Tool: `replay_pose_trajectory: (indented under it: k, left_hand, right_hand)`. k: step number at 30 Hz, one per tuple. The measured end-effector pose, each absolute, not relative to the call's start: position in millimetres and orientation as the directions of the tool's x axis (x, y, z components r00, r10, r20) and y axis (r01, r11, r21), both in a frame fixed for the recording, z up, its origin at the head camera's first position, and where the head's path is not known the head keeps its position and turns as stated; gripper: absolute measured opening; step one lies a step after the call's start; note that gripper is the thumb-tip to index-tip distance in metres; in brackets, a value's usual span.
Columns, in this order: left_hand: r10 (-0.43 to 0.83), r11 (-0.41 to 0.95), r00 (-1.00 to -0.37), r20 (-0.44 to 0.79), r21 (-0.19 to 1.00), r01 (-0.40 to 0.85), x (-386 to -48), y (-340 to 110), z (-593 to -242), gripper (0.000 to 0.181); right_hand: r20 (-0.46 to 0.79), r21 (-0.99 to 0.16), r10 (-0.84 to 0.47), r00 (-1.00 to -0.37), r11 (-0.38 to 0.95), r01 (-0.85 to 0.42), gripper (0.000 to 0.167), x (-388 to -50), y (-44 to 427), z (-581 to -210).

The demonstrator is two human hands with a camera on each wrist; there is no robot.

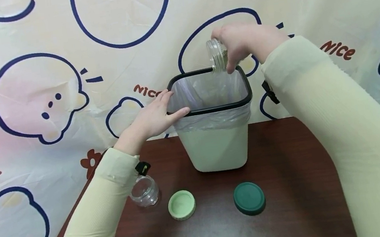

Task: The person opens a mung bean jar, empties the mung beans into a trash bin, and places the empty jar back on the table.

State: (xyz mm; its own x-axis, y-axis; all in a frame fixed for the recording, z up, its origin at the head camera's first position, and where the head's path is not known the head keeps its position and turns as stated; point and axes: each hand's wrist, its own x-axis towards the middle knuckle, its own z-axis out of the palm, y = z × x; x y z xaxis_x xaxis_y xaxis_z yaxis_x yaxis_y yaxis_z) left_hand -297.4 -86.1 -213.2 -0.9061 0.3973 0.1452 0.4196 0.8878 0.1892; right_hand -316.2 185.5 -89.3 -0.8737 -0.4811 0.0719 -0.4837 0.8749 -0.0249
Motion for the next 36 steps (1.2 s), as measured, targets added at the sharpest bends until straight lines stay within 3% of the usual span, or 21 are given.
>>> replay_pose_trajectory:
  k: [6, 15, 36]
  left_hand:
    - [0.399, 0.887, -0.905, 0.148, 0.188, 0.422, -297.9, -85.6, -213.8, 0.104]
    - [0.399, 0.887, -0.904, 0.152, 0.184, 0.423, -297.6, -85.6, -213.2, 0.104]
    - [0.396, 0.889, -0.907, 0.147, 0.186, 0.418, -297.9, -84.9, -213.9, 0.103]
  right_hand:
    - [0.070, 0.014, -0.473, -0.878, 0.881, -0.473, 0.091, -316.1, 188.5, -88.9]
    - [0.078, -0.040, -0.475, -0.877, 0.877, -0.479, 0.091, -315.2, 188.4, -89.5]
    - [0.080, -0.026, -0.484, -0.871, 0.873, -0.487, 0.091, -316.4, 185.5, -86.3]
